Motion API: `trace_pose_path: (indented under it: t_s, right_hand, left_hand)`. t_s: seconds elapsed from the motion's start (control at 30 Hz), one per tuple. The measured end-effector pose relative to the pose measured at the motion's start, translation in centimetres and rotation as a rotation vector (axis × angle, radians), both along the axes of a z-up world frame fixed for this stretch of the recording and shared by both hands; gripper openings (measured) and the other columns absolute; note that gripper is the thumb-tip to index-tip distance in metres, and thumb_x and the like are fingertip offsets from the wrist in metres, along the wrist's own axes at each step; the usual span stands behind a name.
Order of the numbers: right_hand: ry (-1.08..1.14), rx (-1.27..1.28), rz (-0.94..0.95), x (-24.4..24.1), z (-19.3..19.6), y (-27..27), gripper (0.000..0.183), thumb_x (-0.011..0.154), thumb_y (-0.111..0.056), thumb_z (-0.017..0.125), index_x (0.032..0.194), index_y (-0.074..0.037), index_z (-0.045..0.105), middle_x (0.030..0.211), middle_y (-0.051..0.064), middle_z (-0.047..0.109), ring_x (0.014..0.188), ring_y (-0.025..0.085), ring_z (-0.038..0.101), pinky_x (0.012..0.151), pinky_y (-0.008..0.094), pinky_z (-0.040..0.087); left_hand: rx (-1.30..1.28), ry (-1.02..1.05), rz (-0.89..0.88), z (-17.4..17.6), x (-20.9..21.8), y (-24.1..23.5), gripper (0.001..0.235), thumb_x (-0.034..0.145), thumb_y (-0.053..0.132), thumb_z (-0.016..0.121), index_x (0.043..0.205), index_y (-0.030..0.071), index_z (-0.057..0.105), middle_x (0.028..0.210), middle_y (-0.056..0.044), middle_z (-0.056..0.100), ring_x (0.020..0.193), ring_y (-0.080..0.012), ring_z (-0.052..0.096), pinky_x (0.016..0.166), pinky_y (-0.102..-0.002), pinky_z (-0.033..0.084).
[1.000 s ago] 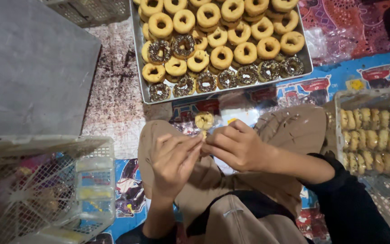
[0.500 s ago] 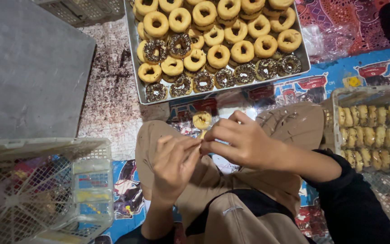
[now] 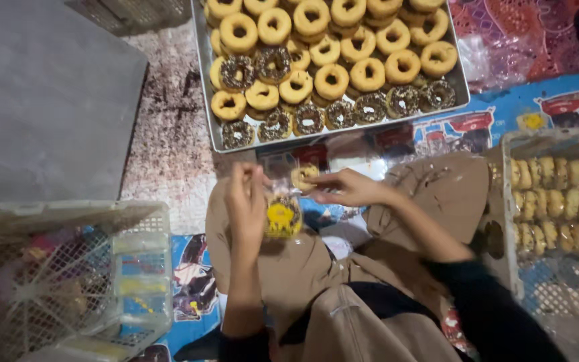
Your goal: The person sits on the floor and repeatedly picks donuts from a metal tray, places them into small clear plastic bags, and sets the filled bags into a nearby plastic crate. The process is repeated for both plain and chocolate-sprinkled donuts.
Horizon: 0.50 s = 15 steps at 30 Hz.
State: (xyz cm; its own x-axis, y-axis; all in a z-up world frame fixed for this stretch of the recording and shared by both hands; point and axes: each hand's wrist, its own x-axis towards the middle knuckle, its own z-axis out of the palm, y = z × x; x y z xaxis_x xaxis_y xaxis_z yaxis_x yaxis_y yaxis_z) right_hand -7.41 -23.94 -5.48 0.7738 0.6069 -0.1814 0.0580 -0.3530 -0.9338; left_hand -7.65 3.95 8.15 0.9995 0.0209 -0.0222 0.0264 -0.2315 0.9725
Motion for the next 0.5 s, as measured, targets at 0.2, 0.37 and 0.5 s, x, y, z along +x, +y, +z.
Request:
trace_pose_path:
  t_s: [0.2,0.37,0.5]
  right_hand:
    - [0.1,0.738,-0.882,-1.3,-4.0,14.7,0.016,0.094,-0.014,0.075,0.087,0.0,0.07,0.092,0.004,0.068,0.085,0.011,0.064,0.078,0.028,0.054]
    - [0.648,0.475,-0.866,-9.9,-6.1,15.5,0.009,0.093,-0.011,0.071,0.084,-0.007,0.072,0.079,0.0,0.066,0.072,0.009,0.057,0.063,0.024,0.046]
    - [0.59,0.659,-0.966,-8.8,-9.4,13.8,0.014,0.089,-0.008,0.073,0.078,-0.005,0.066,0.078,0.001,0.065,0.071,0.011,0.06,0.063,0.026,0.048]
  left_hand:
    - [0.214,-0.112,0.321,-8.8,-2.2,3.0,0.035,0.097,0.022,0.07,0.12,-0.005,0.064,0.088,-0.017,0.074,0.077,-0.0185,0.07,0.071,-0.033,0.054]
    - [0.264,0.161,0.367,-15.0,-9.5,4.6,0.021,0.093,0.018,0.074,0.093,-0.002,0.071,0.077,-0.013,0.075,0.069,-0.0149,0.069,0.065,-0.032,0.055]
    - [-0.004,0.132,0.364,-19.7,-8.1,2.3,0.015,0.091,0.009,0.078,0.091,-0.003,0.07,0.077,-0.008,0.073,0.071,-0.0096,0.066,0.068,-0.026,0.057]
